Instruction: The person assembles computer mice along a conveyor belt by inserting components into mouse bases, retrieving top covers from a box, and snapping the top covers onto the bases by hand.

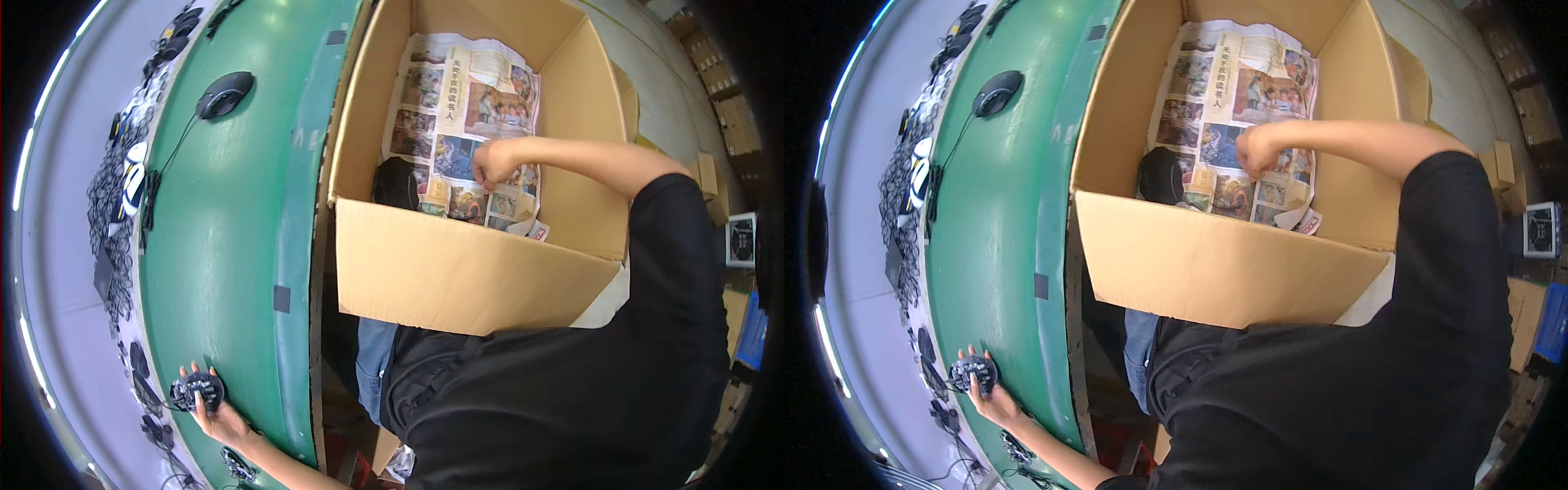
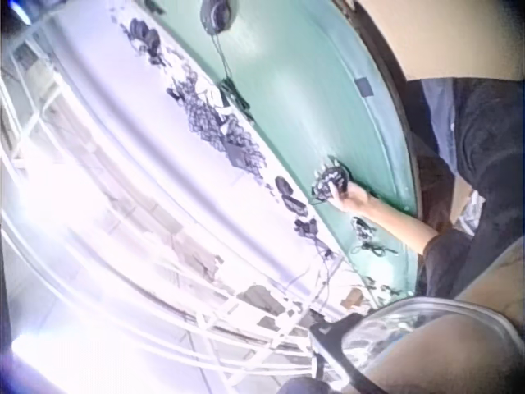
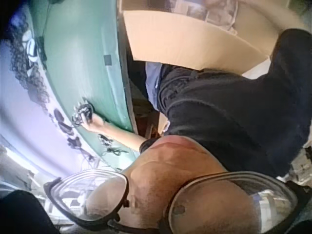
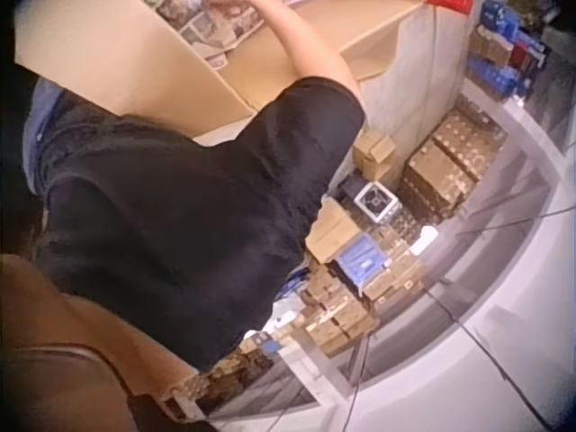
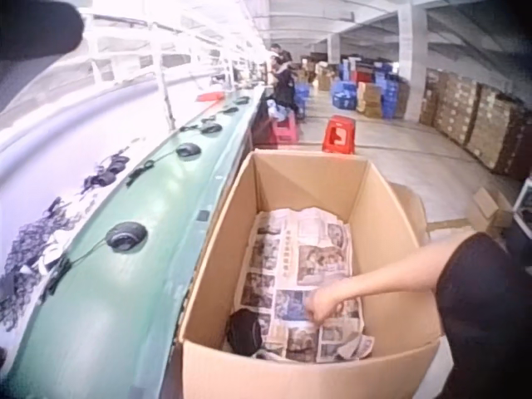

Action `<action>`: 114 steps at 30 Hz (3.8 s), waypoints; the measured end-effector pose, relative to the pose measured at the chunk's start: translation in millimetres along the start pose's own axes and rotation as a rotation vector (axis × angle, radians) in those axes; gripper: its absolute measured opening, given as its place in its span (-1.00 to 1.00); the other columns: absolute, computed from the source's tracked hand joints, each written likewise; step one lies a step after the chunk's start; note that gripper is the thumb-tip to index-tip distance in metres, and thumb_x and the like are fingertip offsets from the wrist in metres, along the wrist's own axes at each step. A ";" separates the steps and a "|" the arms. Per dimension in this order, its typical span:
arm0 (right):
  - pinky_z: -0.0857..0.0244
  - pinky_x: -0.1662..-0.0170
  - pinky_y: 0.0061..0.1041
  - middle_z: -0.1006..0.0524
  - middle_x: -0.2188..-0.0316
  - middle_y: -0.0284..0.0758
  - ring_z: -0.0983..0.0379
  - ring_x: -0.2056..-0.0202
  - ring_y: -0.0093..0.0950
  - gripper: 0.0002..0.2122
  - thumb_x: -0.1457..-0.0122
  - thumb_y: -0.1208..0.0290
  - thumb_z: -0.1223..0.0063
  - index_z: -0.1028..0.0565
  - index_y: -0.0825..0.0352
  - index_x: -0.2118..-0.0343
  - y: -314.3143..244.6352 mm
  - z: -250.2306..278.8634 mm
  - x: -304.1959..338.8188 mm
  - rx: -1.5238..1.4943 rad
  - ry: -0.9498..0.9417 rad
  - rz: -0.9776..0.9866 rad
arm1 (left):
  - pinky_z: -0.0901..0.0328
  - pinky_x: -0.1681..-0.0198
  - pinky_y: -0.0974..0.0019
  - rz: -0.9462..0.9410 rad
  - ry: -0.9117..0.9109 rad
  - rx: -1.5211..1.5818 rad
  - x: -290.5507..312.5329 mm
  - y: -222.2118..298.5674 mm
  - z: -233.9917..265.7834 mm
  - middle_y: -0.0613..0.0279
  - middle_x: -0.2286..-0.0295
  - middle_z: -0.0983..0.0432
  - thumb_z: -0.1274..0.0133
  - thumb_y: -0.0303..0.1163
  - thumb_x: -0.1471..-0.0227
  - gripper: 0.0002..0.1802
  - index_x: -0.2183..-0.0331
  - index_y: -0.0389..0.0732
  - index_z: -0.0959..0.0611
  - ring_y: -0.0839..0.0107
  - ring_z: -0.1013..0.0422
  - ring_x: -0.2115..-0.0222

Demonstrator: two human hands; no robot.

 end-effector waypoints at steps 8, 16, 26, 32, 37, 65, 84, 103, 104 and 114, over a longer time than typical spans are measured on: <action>-0.41 0.49 -0.49 -0.54 0.60 -0.29 -0.50 0.58 -0.50 -0.70 0.07 0.19 -0.29 -0.58 0.38 0.50 -46.4 39.7 -61.9 -0.934 0.126 -0.128 | -0.10 -0.21 -0.27 -0.010 0.012 -0.016 2.7 7.3 4.4 -0.18 -0.22 -0.02 0.13 -0.61 -0.08 -0.30 -0.24 -0.32 -0.08 -0.16 -0.03 -0.23; -0.23 0.57 -0.57 -0.52 0.49 -0.38 -0.41 0.56 -0.58 -0.70 0.07 0.31 -0.31 -0.53 0.37 0.31 -83.2 48.3 -58.4 -1.210 0.233 -0.023 | -0.06 -0.21 -0.31 0.057 -0.012 0.083 -0.7 -1.3 -14.8 -0.22 -0.19 -0.07 0.03 -0.49 -0.09 -0.30 -0.23 -0.25 -0.12 -0.18 -0.09 -0.19; -0.35 0.07 -0.55 -0.54 0.18 -0.30 -0.50 0.16 -0.53 -0.68 -0.13 0.46 -0.16 -0.45 0.38 0.05 -89.6 296.5 86.9 -1.246 1.127 0.334 | -0.32 0.00 -0.37 0.240 -0.044 0.356 -6.0 -7.8 -35.1 -0.13 0.03 -0.39 0.19 -0.06 -0.22 -0.45 -0.17 -0.04 -0.27 -0.07 -0.37 -0.01; -0.27 0.03 -0.59 -0.52 0.17 -0.24 -0.45 0.13 -0.52 -0.52 -0.09 0.29 -0.24 -0.40 0.43 -0.02 -397.6 268.3 30.8 -0.912 0.376 0.742 | -0.35 -0.03 -0.22 0.155 0.010 0.379 8.2 10.7 -23.1 -0.19 0.06 -0.40 0.15 -0.02 -0.19 -0.47 -0.04 -0.18 -0.36 -0.01 -0.40 0.02; -0.31 0.17 -0.61 -0.54 0.26 -0.32 -0.45 0.26 -0.57 -0.68 -0.12 0.26 -0.13 -0.50 0.34 0.12 -560.7 170.9 -90.7 -0.515 -0.234 0.724 | -0.46 0.10 -0.12 0.013 0.174 0.326 -2.6 17.6 11.4 -0.13 0.17 -0.49 -0.02 -0.20 -0.14 -0.63 0.09 -0.21 -0.40 0.04 -0.50 0.16; -0.32 -0.01 -0.25 -0.47 0.03 0.05 -0.43 0.07 -0.06 -0.58 -0.03 0.26 -0.24 -0.54 0.25 0.02 -616.1 155.6 47.0 -0.436 0.942 1.381 | -0.33 -0.01 0.23 -0.075 0.208 0.453 15.3 29.8 16.5 0.20 0.23 -0.51 0.36 0.02 -0.29 -0.48 0.10 -0.20 -0.49 0.39 -0.45 0.17; -0.28 -0.11 -0.39 -0.40 -0.10 -0.09 -0.40 -0.08 -0.27 -0.32 0.12 0.44 -0.37 -0.35 0.39 -0.14 -625.6 147.8 26.4 -0.817 0.382 1.216 | -0.39 0.08 0.33 -0.308 0.265 0.215 22.8 70.1 35.0 0.22 0.21 -0.53 0.07 -0.21 -0.23 -0.65 0.08 -0.26 -0.51 0.50 -0.46 0.21; -0.58 0.20 -0.34 -0.54 0.13 -0.03 -0.58 0.20 -0.26 -0.62 -0.33 0.26 0.13 -0.39 0.52 -0.01 -613.2 145.1 -13.8 -1.511 -0.625 0.918 | -0.28 -0.10 0.26 -0.333 -0.033 0.038 31.3 99.7 23.8 0.17 0.00 -0.42 -0.29 -0.41 0.07 -0.31 -0.11 -0.21 -0.41 0.40 -0.36 0.00; -0.58 0.20 -0.34 -0.54 0.13 -0.03 -0.58 0.20 -0.26 -0.62 -0.33 0.26 0.13 -0.39 0.52 -0.01 -614.6 144.3 -16.6 -1.504 -0.643 0.921 | -0.27 -0.13 0.24 -0.348 -0.076 0.036 35.4 103.1 17.9 0.16 -0.05 -0.37 -0.36 -0.49 0.19 -0.19 -0.13 -0.18 -0.39 0.37 -0.34 -0.04; -0.53 0.23 -0.46 -0.54 0.16 -0.13 -0.57 0.22 -0.39 -0.49 -0.38 0.02 0.37 -0.40 0.41 -0.03 -619.5 140.4 0.5 -1.061 -0.003 0.897 | -0.38 0.15 0.38 -0.406 0.169 -0.044 38.8 105.0 47.9 0.23 0.34 -0.60 -0.36 -0.48 0.20 -0.61 0.25 -0.26 -0.61 0.46 -0.51 0.30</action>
Point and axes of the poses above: each hand's wrist, its own x-axis away from the middle knuckle, its own z-axis out of the back of the hand, y = z × x, the point moved 10 cm from there along -x, towards the middle knuckle
